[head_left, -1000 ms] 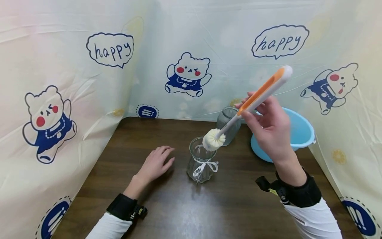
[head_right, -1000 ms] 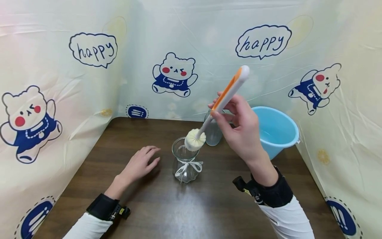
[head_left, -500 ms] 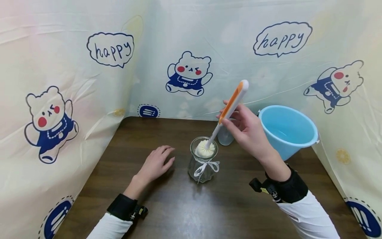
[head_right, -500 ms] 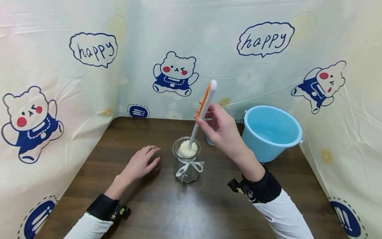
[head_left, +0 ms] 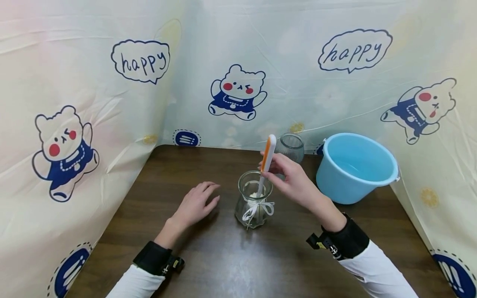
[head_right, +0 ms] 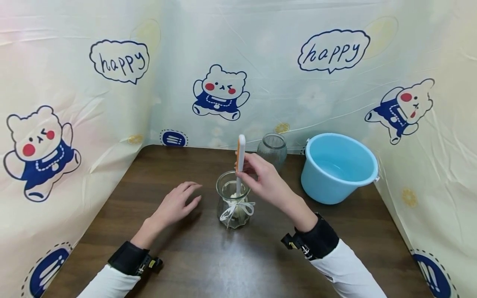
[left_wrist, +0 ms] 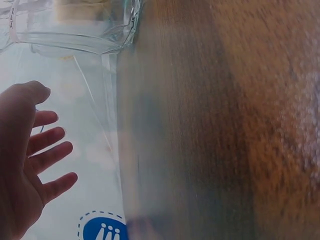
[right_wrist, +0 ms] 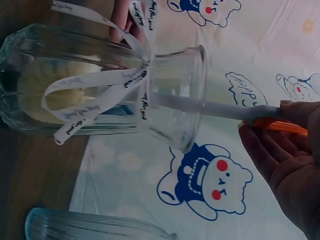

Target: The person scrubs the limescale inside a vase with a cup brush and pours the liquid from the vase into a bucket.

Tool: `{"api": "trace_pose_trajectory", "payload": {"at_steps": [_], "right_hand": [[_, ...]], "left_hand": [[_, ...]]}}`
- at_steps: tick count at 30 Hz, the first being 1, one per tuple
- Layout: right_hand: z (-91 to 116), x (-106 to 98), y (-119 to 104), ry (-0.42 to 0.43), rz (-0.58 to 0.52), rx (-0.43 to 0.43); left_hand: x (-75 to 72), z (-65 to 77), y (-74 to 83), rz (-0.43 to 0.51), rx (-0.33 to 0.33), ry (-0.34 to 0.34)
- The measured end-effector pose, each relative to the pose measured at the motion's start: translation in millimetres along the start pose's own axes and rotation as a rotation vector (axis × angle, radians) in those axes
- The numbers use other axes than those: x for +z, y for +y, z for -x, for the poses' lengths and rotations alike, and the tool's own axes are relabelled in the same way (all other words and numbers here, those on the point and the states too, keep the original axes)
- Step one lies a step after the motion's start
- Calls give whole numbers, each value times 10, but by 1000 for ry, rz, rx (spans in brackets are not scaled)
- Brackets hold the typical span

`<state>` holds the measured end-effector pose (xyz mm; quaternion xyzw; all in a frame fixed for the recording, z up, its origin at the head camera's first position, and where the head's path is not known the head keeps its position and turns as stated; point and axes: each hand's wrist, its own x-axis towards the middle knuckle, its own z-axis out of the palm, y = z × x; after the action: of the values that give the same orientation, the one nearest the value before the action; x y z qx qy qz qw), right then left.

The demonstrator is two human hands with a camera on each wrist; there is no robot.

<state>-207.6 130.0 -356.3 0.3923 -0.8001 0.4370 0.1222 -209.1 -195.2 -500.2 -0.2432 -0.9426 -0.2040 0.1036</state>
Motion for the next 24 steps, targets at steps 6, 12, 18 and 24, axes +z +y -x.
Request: {"api": "trace_pose_trajectory", "payload": {"at_steps": [6, 12, 18, 24], "right_hand": [[72, 33, 57, -22, -20, 78], [101, 5, 85, -13, -22, 132], [144, -62, 66, 0, -15, 196], [234, -157, 94, 43, -13, 209]], "left_hand": [[8, 8, 5, 12, -8, -11], [9, -17, 2, 7, 4, 4], [8, -24, -4, 3, 15, 15], [10, -25, 4, 15, 22, 20]]}}
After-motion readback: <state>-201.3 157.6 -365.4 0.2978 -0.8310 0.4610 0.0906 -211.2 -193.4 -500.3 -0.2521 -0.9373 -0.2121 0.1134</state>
